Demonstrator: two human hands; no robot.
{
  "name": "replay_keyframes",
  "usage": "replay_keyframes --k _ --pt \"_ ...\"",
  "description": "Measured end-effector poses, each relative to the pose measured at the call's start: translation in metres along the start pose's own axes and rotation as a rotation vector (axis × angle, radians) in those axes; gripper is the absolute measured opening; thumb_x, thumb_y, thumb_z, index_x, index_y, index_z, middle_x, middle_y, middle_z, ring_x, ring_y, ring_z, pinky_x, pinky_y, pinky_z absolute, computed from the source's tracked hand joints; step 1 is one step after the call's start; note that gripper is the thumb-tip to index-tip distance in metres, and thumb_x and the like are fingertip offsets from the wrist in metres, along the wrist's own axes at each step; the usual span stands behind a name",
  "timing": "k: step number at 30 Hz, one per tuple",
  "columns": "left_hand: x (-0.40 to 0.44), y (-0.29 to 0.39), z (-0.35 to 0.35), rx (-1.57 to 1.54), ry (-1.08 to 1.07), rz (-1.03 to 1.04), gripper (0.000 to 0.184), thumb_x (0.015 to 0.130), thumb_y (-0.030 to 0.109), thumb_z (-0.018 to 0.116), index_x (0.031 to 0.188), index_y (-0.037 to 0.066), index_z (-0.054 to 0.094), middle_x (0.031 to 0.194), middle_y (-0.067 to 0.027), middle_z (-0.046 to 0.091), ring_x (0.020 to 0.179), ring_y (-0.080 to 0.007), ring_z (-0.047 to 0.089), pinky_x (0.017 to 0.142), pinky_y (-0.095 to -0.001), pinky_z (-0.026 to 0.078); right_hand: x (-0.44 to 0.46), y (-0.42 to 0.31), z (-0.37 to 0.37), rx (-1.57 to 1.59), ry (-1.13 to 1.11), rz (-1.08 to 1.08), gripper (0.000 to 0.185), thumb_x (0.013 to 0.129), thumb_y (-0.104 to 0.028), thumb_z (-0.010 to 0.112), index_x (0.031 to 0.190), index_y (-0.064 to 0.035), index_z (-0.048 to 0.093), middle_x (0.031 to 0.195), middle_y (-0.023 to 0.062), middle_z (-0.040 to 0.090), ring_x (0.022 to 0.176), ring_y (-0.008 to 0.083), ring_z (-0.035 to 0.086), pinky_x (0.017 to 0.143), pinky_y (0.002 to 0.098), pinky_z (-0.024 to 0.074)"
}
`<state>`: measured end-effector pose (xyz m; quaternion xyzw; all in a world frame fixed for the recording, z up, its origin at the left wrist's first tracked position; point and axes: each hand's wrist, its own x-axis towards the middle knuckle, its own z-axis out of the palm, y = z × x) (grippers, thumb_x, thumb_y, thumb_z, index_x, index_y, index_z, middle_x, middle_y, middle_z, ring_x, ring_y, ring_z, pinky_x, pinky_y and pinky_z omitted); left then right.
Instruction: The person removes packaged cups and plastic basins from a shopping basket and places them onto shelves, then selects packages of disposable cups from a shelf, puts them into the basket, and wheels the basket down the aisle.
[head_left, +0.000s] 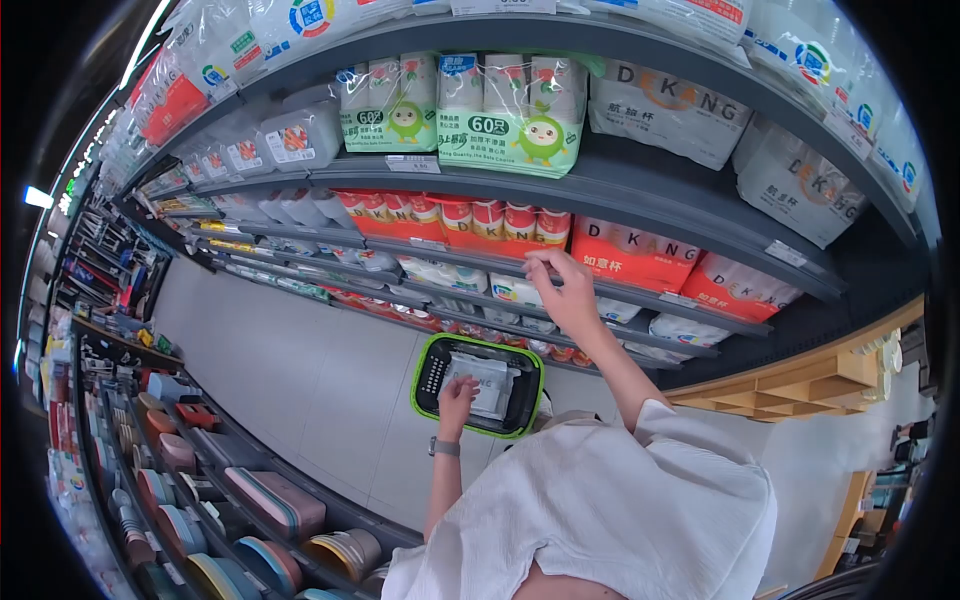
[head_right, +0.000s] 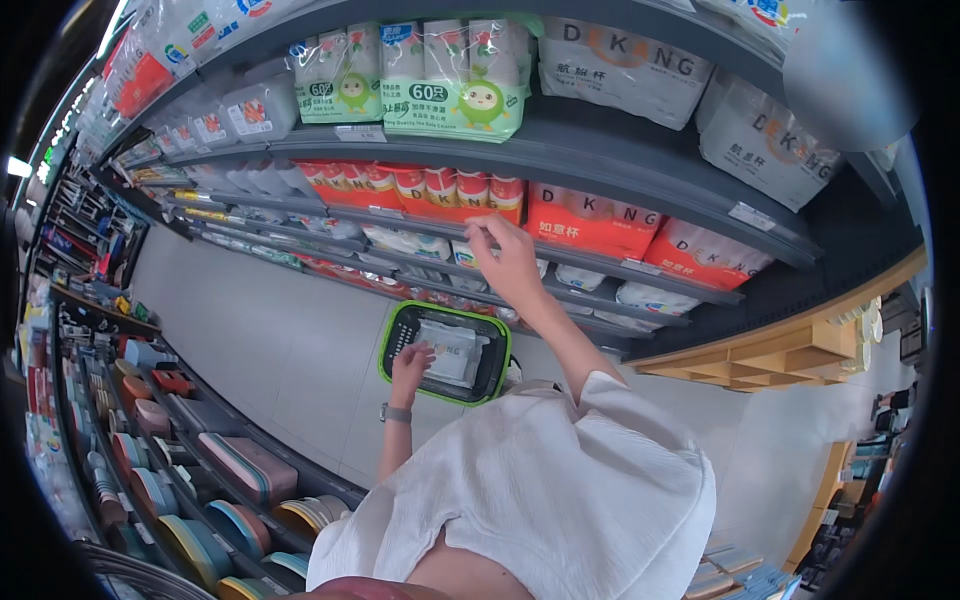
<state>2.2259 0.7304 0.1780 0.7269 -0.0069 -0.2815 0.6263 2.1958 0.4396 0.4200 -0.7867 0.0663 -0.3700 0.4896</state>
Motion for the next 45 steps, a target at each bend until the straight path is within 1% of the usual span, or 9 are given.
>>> replay_keyframes --k 9,16,25,35,38,40,43,44,45 --pt "0.055 0.193 0.013 0.130 0.003 0.353 0.026 0.104 0.008 0.053 0.126 -0.002 0.062 0.112 -0.0098 0.073 0.100 -0.0162 0.069 0.086 -0.0297 0.054 0.130 -0.019 -0.035 0.011 0.352 -0.375 0.011 0.090 0.002 0.067 0.101 0.0034 0.068 0.091 0.0131 0.069 0.073 0.0223 0.065 0.066 0.0319 0.0519" --pt "0.072 0.306 0.029 0.273 0.185 0.662 0.024 0.105 0.015 0.059 0.122 -0.001 0.065 0.107 -0.0071 0.073 0.101 -0.0126 0.067 0.089 -0.0281 0.053 0.163 -0.017 -0.053 -0.169 0.454 -0.241 0.031 0.087 -0.003 0.070 0.116 -0.0006 0.061 0.114 0.0158 0.061 0.106 0.0329 0.058 0.091 0.0426 0.0471" --pt "0.093 0.396 0.045 0.398 0.369 0.997 0.018 0.100 0.007 0.063 0.116 0.000 0.068 0.106 -0.0067 0.072 0.097 -0.0118 0.065 0.087 -0.0278 0.051 0.179 0.007 -0.047 -0.156 0.485 -0.259 0.033 0.087 -0.006 0.072 0.117 -0.0011 0.060 0.118 0.0150 0.062 0.105 0.0309 0.057 0.086 0.0381 0.0474" --pt "0.104 0.384 0.032 0.328 0.247 1.045 0.017 0.101 0.006 0.062 0.114 -0.002 0.070 0.109 -0.0060 0.073 0.102 -0.0115 0.067 0.091 -0.0261 0.051 0.160 0.006 -0.037 -0.119 0.593 -0.299 0.024 0.087 -0.007 0.076 0.108 0.0004 0.066 0.109 0.0113 0.067 0.086 0.0205 0.058 0.078 0.0323 0.0492" --pt "0.097 0.363 0.008 0.211 0.083 0.906 0.026 0.097 0.007 0.065 0.120 -0.006 0.064 0.116 -0.0167 0.069 0.107 -0.0217 0.067 0.093 -0.0326 0.052 0.152 -0.010 -0.038 -0.207 0.601 -0.247 0.030 0.090 -0.008 0.076 0.114 0.0069 0.065 0.114 0.0142 0.070 0.095 0.0161 0.065 0.086 0.0294 0.0530" --pt "0.092 0.363 -0.002 0.239 0.220 0.983 0.018 0.098 0.009 0.066 0.113 0.003 0.073 0.096 -0.0052 0.076 0.088 -0.0110 0.069 0.082 -0.0255 0.053 0.154 -0.011 -0.038 -0.164 0.616 -0.233 0.034 0.090 -0.012 0.077 0.115 0.0076 0.066 0.117 0.0161 0.070 0.103 0.0183 0.067 0.089 0.0307 0.0534" --pt "0.096 0.359 -0.023 0.273 0.248 0.993 0.017 0.098 0.012 0.067 0.112 0.005 0.074 0.095 -0.0024 0.076 0.087 -0.0079 0.069 0.081 -0.0235 0.052 0.154 -0.014 -0.040 -0.299 0.567 -0.171 0.040 0.089 -0.019 0.079 0.115 0.0074 0.066 0.118 0.0172 0.070 0.103 0.0193 0.067 0.091 0.0303 0.0531" --pt "0.095 0.362 -0.029 0.274 0.177 0.974 0.025 0.094 0.010 0.068 0.116 -0.003 0.068 0.102 -0.0131 0.072 0.095 -0.0205 0.069 0.085 -0.0318 0.053 0.156 -0.013 -0.041 -0.348 0.559 -0.172 0.048 0.087 -0.026 0.082 0.115 0.0092 0.065 0.118 0.0193 0.069 0.104 0.0205 0.067 0.093 0.0315 0.0528" --pt "0.097 0.367 -0.031 0.270 0.173 0.965 0.025 0.094 0.010 0.068 0.116 -0.003 0.068 0.102 -0.0131 0.072 0.095 -0.0205 0.069 0.085 -0.0318 0.053 0.158 -0.013 -0.040 -0.355 0.554 -0.167 0.048 0.087 -0.026 0.082 0.115 0.0092 0.065 0.118 0.0193 0.069 0.104 0.0205 0.067 0.093 0.0315 0.0528"
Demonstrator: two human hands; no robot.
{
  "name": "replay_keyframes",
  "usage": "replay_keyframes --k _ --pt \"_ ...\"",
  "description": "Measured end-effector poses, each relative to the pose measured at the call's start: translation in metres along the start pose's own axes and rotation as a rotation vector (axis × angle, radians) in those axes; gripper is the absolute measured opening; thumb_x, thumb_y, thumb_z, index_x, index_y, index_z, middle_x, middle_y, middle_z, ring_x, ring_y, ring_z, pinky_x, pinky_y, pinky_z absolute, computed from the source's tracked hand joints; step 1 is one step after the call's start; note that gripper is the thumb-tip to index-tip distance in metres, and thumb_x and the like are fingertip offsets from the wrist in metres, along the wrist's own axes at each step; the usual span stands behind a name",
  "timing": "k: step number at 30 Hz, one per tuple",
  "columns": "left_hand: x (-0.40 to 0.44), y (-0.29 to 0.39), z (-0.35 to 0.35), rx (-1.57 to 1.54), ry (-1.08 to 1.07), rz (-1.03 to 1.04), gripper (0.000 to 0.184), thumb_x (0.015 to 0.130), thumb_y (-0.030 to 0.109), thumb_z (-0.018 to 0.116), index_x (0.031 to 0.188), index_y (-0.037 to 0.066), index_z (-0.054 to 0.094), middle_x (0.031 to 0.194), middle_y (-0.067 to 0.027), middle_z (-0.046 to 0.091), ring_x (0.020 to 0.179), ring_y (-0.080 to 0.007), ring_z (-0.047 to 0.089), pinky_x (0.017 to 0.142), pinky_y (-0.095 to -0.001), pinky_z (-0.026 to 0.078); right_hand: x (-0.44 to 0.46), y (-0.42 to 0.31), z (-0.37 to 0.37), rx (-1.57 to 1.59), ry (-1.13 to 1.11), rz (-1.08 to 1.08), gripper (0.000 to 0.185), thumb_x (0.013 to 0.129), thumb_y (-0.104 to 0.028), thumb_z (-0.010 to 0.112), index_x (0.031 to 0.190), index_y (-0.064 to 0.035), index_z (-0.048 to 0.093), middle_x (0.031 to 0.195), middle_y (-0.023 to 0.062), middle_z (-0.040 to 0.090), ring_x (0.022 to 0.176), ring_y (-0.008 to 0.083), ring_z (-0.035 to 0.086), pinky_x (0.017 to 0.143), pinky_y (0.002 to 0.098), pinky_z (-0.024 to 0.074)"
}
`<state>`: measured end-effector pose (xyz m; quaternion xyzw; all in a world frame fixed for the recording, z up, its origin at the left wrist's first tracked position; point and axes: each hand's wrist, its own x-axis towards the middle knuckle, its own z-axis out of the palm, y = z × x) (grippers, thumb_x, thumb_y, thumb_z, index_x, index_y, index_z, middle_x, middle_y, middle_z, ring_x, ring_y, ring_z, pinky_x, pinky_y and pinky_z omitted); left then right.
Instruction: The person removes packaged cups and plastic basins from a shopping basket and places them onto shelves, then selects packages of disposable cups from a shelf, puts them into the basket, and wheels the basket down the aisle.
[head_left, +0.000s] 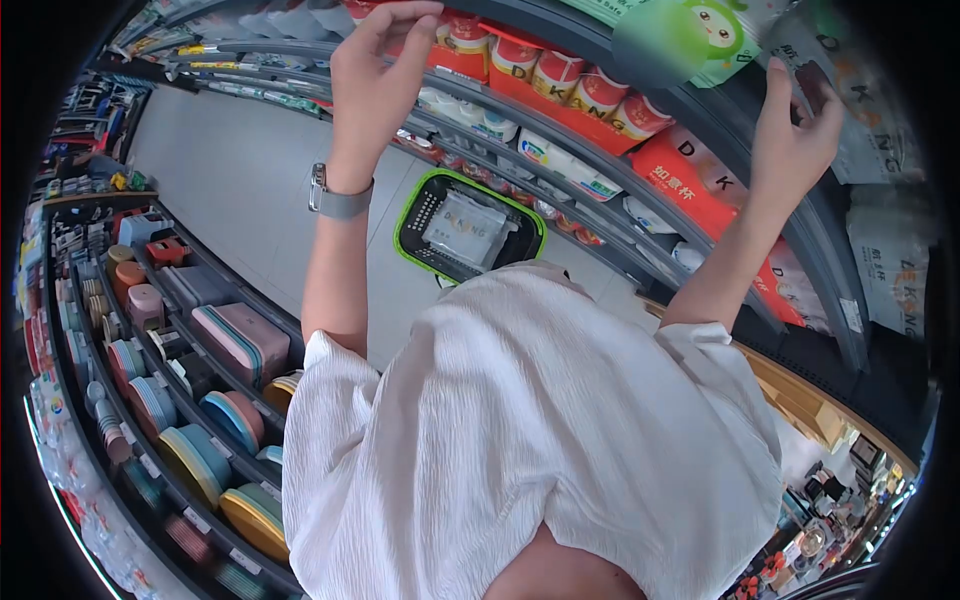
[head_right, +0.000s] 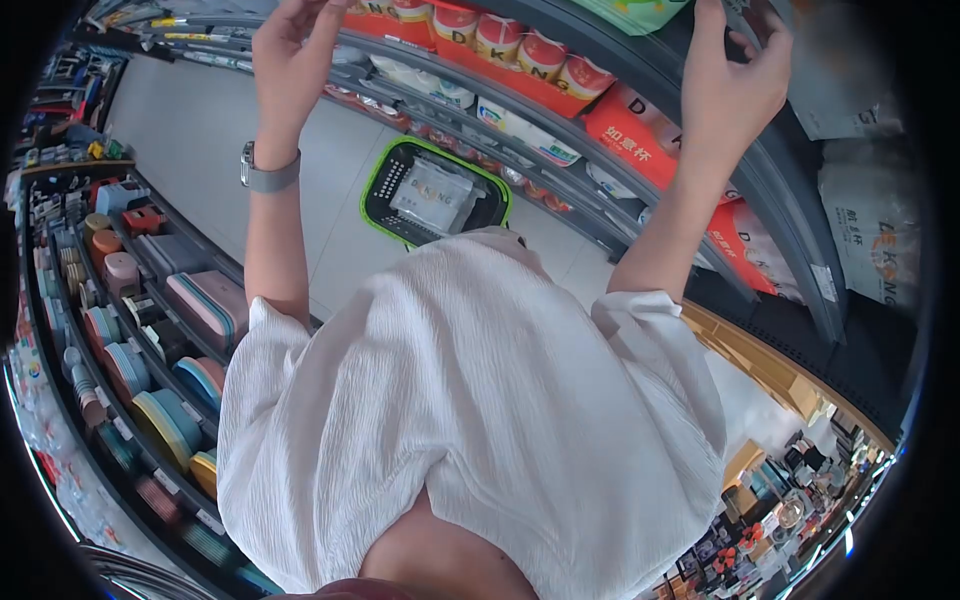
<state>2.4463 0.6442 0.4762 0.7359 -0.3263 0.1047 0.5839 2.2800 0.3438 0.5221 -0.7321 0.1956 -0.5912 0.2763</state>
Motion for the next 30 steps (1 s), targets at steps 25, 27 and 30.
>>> replay_keyframes --k 25,27,30 --pt "0.105 0.052 0.093 0.105 -0.210 0.077 0.061 0.083 0.007 0.067 0.135 -0.010 0.041 0.132 -0.0331 0.056 0.123 -0.0457 0.058 0.104 -0.0465 0.046 0.018 -0.007 0.004 -0.038 -0.400 0.168 0.078 0.076 -0.036 0.088 0.128 0.0092 0.053 0.124 0.0293 0.063 0.119 0.0406 0.062 0.100 0.0449 0.0491" --pt "0.098 0.050 0.091 0.058 -0.194 0.101 0.064 0.084 0.007 0.067 0.139 -0.009 0.038 0.136 -0.0299 0.053 0.128 -0.0415 0.055 0.105 -0.0453 0.046 0.011 -0.013 0.001 0.050 -0.330 0.147 0.072 0.076 -0.028 0.088 0.129 0.0064 0.053 0.123 0.0260 0.064 0.119 0.0389 0.062 0.100 0.0440 0.0493" --pt "0.083 0.058 0.085 0.062 -0.117 0.171 0.071 0.082 0.005 0.068 0.142 -0.006 0.032 0.131 -0.0292 0.057 0.123 -0.0398 0.058 0.105 -0.0457 0.044 -0.002 -0.029 -0.005 0.139 -0.265 0.127 0.067 0.077 -0.019 0.087 0.130 0.0032 0.053 0.127 0.0228 0.063 0.120 0.0386 0.062 0.099 0.0440 0.0495"
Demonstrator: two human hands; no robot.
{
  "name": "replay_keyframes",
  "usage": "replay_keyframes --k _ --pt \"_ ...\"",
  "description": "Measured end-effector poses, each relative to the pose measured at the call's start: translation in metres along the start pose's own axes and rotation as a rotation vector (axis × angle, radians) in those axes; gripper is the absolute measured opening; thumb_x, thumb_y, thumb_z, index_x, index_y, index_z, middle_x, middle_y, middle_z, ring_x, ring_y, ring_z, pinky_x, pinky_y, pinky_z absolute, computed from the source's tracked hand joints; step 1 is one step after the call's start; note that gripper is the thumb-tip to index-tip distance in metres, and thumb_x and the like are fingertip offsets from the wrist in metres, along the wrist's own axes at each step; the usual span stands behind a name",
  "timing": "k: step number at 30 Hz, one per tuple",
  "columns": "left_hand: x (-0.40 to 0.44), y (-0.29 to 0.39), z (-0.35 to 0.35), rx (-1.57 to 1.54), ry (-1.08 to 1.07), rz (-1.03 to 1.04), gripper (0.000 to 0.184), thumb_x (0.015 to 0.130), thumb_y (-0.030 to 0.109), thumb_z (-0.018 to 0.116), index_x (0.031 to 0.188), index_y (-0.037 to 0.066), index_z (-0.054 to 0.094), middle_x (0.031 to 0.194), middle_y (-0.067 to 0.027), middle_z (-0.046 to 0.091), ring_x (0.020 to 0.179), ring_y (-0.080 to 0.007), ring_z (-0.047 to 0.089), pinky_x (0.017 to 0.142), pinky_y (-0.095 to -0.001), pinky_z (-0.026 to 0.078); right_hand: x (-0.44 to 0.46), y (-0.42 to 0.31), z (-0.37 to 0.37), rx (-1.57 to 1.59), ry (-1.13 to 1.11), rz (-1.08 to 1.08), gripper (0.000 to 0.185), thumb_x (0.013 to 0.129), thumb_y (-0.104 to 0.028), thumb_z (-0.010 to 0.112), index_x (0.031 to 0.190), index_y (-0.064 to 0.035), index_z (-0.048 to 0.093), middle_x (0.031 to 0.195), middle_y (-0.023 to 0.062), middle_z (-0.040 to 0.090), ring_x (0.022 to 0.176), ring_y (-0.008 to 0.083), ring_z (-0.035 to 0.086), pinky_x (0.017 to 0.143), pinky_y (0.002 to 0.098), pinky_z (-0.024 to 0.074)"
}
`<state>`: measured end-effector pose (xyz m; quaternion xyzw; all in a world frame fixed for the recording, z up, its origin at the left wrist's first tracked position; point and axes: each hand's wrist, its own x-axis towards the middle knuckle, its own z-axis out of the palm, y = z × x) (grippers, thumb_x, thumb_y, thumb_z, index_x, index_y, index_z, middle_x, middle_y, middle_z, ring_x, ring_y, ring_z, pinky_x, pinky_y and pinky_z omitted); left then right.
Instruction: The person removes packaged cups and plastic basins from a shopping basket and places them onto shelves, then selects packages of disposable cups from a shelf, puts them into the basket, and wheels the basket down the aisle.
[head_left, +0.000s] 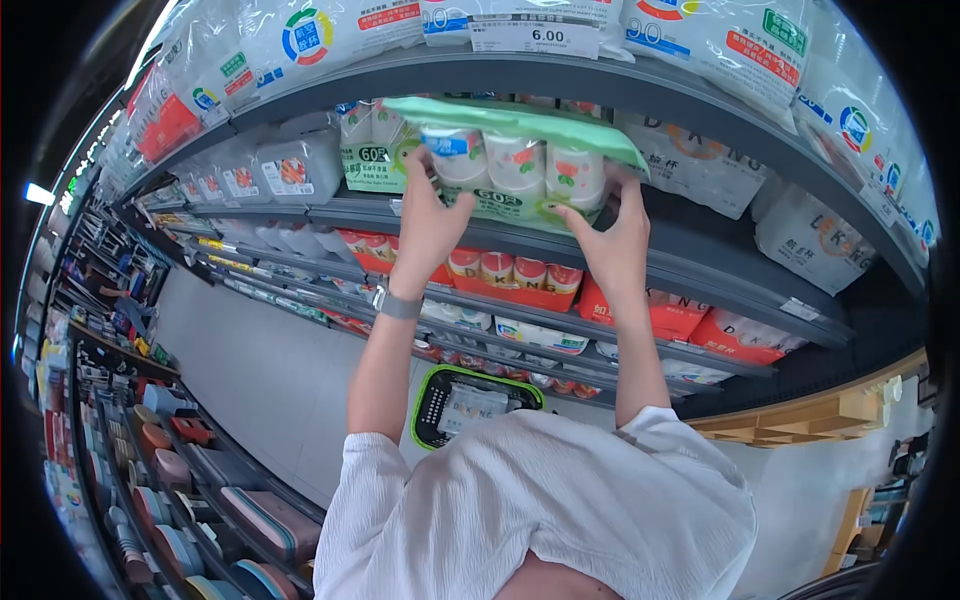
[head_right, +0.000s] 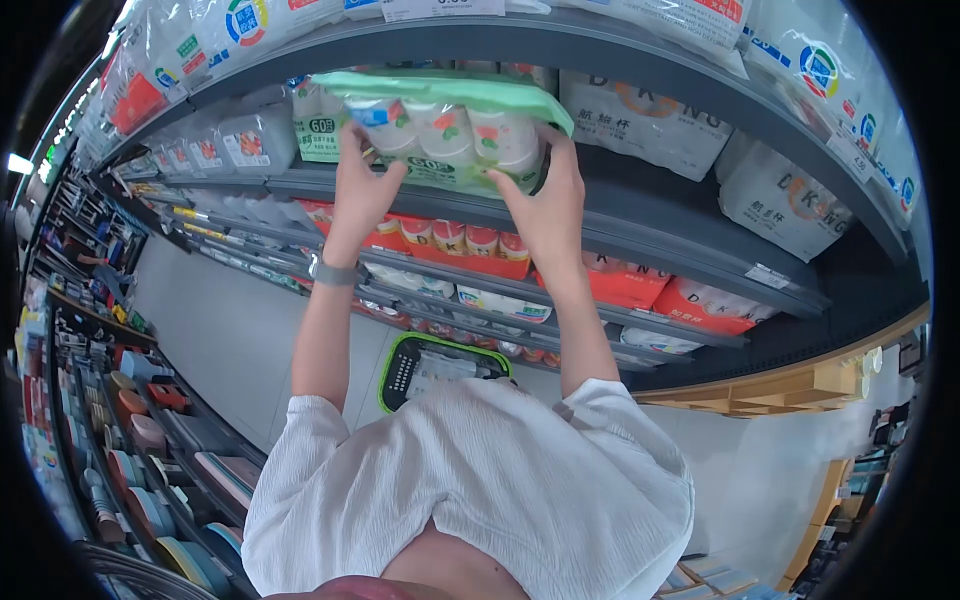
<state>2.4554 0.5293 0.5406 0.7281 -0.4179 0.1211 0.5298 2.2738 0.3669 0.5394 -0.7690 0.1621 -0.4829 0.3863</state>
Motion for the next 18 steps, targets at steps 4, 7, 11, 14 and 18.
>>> replay_keyframes --k 4,7,11,14,18 --pt "-0.028 0.034 -0.027 -0.076 0.111 0.098 0.047 0.081 0.002 0.073 0.125 -0.006 0.057 0.124 -0.0201 0.065 0.115 -0.0295 0.062 0.100 -0.0389 0.047 -0.015 -0.006 -0.006 0.043 -0.027 -0.141 0.066 0.077 -0.010 0.083 0.136 -0.0039 0.054 0.138 0.0177 0.055 0.130 0.0347 0.054 0.108 0.0448 0.0446" --pt "-0.067 0.057 -0.064 -0.041 0.111 0.028 0.042 0.078 0.000 0.082 0.117 -0.004 0.067 0.110 -0.0105 0.073 0.098 -0.0190 0.069 0.090 -0.0335 0.053 -0.026 -0.010 -0.005 0.098 -0.153 -0.072 0.066 0.073 -0.010 0.084 0.133 -0.0030 0.058 0.141 0.0175 0.052 0.129 0.0339 0.055 0.106 0.0419 0.0459" --pt "-0.132 0.036 -0.102 -0.144 0.217 -0.232 0.055 0.080 0.011 0.088 0.126 -0.004 0.062 0.117 -0.0111 0.070 0.112 -0.0204 0.065 0.099 -0.0370 0.050 -0.023 -0.013 0.015 0.318 -0.315 -0.351 0.073 0.069 -0.014 0.088 0.134 0.0003 0.057 0.136 0.0196 0.052 0.121 0.0335 0.058 0.102 0.0409 0.0489" --pt "-0.180 0.024 -0.102 -0.180 0.477 -0.220 0.068 0.084 0.024 0.087 0.136 -0.004 0.053 0.124 -0.0127 0.065 0.121 -0.0210 0.059 0.103 -0.0382 0.047 -0.042 -0.003 0.062 0.600 -0.542 -0.142 0.077 0.071 -0.018 0.090 0.137 0.0009 0.054 0.132 0.0189 0.053 0.119 0.0314 0.059 0.099 0.0394 0.0494" --pt "-0.254 0.014 -0.102 -0.106 0.712 -0.702 0.053 0.105 0.036 0.059 0.139 -0.003 0.047 0.127 -0.0111 0.062 0.112 -0.0155 0.059 0.096 -0.0309 0.047 -0.081 0.013 0.119 0.653 -0.791 -0.236 0.076 0.076 -0.024 0.088 0.139 0.0006 0.053 0.130 0.0179 0.056 0.118 0.0280 0.060 0.099 0.0388 0.0500"
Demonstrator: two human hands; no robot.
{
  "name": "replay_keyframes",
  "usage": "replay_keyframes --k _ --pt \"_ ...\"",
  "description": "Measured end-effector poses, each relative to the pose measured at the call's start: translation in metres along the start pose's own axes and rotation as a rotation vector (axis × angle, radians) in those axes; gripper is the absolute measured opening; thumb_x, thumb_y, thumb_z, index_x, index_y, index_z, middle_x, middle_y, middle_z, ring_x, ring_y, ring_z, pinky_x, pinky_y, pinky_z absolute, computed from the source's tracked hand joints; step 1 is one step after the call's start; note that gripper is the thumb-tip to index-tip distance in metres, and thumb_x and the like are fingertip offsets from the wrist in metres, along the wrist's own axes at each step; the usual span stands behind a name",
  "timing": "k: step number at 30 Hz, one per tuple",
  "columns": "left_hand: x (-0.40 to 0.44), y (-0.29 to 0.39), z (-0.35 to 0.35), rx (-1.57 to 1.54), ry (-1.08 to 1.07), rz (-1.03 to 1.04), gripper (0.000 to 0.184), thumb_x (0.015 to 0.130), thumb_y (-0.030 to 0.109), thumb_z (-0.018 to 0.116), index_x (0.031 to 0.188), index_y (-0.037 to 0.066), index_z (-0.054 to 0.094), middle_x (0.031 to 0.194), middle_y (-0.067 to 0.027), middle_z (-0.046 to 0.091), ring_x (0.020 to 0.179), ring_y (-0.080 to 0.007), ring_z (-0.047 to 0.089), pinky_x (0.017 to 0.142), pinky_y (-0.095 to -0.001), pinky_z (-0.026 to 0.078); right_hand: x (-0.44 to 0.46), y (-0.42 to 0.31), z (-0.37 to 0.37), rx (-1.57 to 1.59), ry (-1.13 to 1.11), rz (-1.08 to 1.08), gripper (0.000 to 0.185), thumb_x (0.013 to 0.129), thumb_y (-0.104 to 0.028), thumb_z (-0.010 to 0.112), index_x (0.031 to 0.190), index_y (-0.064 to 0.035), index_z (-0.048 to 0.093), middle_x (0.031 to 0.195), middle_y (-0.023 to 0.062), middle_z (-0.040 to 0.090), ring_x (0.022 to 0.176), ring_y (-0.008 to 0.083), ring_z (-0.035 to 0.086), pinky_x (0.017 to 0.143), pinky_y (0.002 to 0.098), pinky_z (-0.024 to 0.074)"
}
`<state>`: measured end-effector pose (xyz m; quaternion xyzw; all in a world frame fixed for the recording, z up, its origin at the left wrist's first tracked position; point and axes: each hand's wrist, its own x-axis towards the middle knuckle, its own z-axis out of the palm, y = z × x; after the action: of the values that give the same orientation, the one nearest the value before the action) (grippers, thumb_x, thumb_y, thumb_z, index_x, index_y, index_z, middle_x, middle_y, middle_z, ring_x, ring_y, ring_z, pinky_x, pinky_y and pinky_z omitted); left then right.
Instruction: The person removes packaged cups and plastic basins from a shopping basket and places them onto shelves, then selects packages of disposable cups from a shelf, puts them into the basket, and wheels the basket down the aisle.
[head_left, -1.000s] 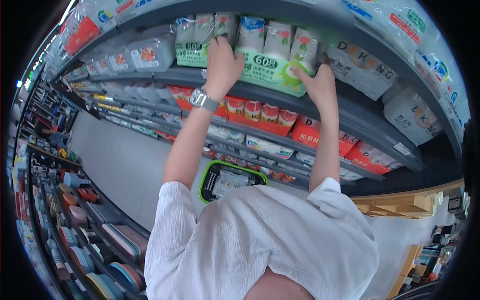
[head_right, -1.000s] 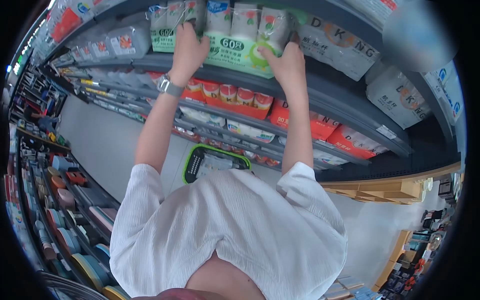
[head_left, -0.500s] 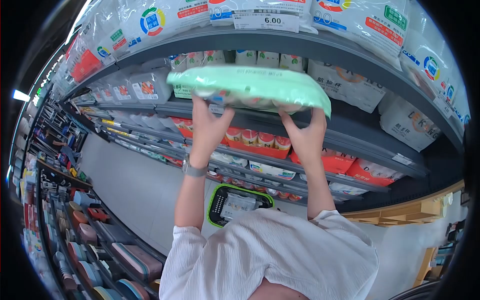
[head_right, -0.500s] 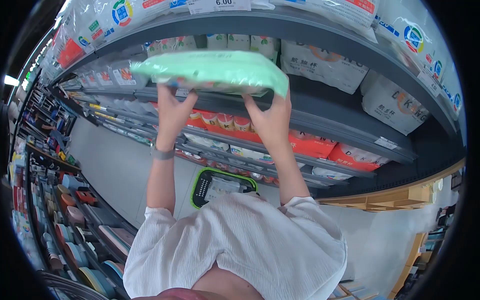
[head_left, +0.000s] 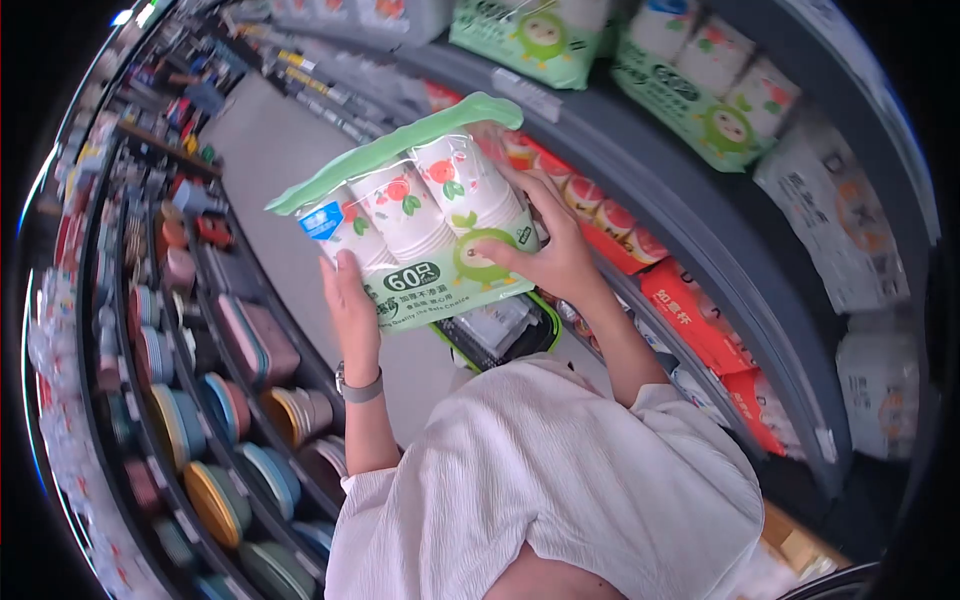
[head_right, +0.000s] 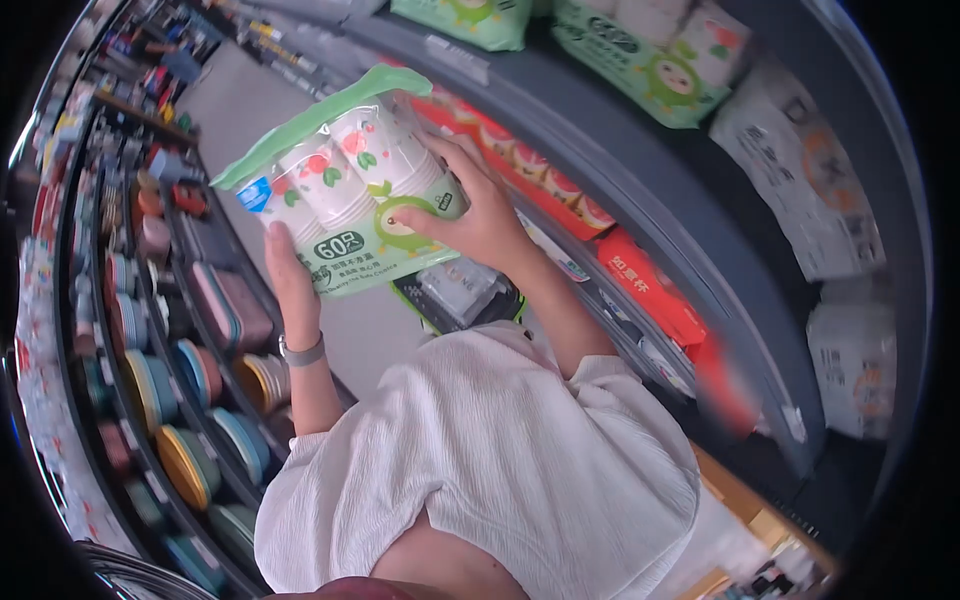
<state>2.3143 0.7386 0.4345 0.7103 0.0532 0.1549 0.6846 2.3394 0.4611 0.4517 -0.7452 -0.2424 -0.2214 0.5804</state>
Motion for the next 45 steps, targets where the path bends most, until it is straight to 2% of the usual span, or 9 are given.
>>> replay_keyframes --k 2,6,15,22,32,36,38,42,45 --pt "-0.026 -0.013 -0.012 -0.040 0.087 -0.122 0.048 0.109 0.034 0.050 0.139 -0.003 0.045 0.124 -0.0094 0.062 0.106 -0.0125 0.058 0.092 -0.0281 0.047 -0.018 0.030 0.034 0.284 -0.065 0.394 0.073 0.081 -0.029 0.086 0.139 0.0008 0.053 0.130 0.0168 0.059 0.118 0.0247 0.060 0.099 0.0386 0.0501" --pt "-0.076 -0.046 -0.043 -0.062 0.240 -0.382 0.046 0.103 0.026 0.058 0.138 0.001 0.044 0.120 -0.0090 0.060 0.104 -0.0110 0.059 0.091 -0.0255 0.047 -0.056 0.068 0.079 0.628 -0.186 0.729 0.065 0.090 -0.025 0.078 0.140 0.0027 0.047 0.134 0.0186 0.059 0.122 0.0231 0.060 0.100 0.0376 0.0494" --pt "-0.115 -0.100 -0.073 -0.465 0.268 -0.765 0.048 0.099 0.029 0.063 0.135 0.000 0.051 0.123 -0.0099 0.064 0.111 -0.0172 0.065 0.093 -0.0315 0.052 -0.105 0.095 0.117 0.634 -0.139 1.227 0.057 0.090 -0.026 0.075 0.134 0.0013 0.052 0.119 0.0151 0.065 0.110 0.0186 0.062 0.094 0.0303 0.0472" --pt "-0.095 -0.212 -0.091 -0.369 0.070 -0.956 0.049 0.098 0.033 0.064 0.131 -0.003 0.057 0.123 -0.0137 0.066 0.110 -0.0187 0.067 0.089 -0.0342 0.055 -0.170 0.160 0.154 0.236 0.002 1.258 0.052 0.086 -0.029 0.076 0.126 -0.0023 0.056 0.114 0.0134 0.066 0.106 0.0194 0.062 0.092 0.0308 0.0473" --pt "-0.175 -0.416 -0.080 -0.439 -0.144 -1.387 0.050 0.102 0.036 0.056 0.136 0.000 0.056 0.127 -0.0106 0.067 0.112 -0.0228 0.067 0.092 -0.0408 0.057 -0.326 0.218 0.160 -0.379 -0.132 1.185 0.055 0.086 -0.037 0.071 0.125 0.0003 0.057 0.113 0.0248 0.068 0.104 0.0361 0.067 0.092 0.0422 0.0497" --pt "-0.211 -0.451 -0.068 -0.260 -0.174 -1.589 0.057 0.100 0.040 0.055 0.136 -0.005 0.055 0.123 -0.0145 0.069 0.109 -0.0258 0.068 0.087 -0.0405 0.056 -0.374 0.222 0.165 -0.652 -0.312 1.436 0.068 0.082 -0.045 0.073 0.129 -0.0001 0.055 0.119 0.0302 0.064 0.112 0.0430 0.063 0.098 0.0468 0.0486" --pt "-0.230 -0.493 -0.066 -0.124 -0.208 -1.550 0.067 0.097 0.045 0.057 0.133 -0.011 0.053 0.118 -0.0209 0.070 0.106 -0.0274 0.070 0.086 -0.0389 0.056 -0.387 0.233 0.173 -0.655 -0.307 1.457 0.071 0.081 -0.047 0.074 0.131 -0.0001 0.055 0.121 0.0315 0.062 0.114 0.0450 0.061 0.100 0.0481 0.0481" --pt "-0.238 -0.542 -0.061 0.553 -0.413 -1.219 0.074 0.094 0.050 0.054 0.123 -0.017 0.052 0.117 -0.0375 0.065 0.110 -0.0487 0.066 0.093 -0.0497 0.052 -0.393 0.272 0.191 -0.691 -0.340 1.356 0.066 0.084 -0.040 0.073 0.134 0.0007 0.056 0.119 0.0331 0.064 0.110 0.0450 0.063 0.097 0.0465 0.0493" --pt "-0.235 -0.559 -0.041 0.525 -0.206 -1.097 0.063 0.094 0.045 0.055 0.126 -0.009 0.052 0.114 -0.0396 0.064 0.110 -0.0542 0.062 0.097 -0.0544 0.047 -0.403 0.305 0.204 -0.666 -0.361 1.284 0.062 0.085 -0.037 0.072 0.134 -0.0006 0.058 0.117 0.0332 0.065 0.107 0.0471 0.063 0.097 0.0485 0.0495"
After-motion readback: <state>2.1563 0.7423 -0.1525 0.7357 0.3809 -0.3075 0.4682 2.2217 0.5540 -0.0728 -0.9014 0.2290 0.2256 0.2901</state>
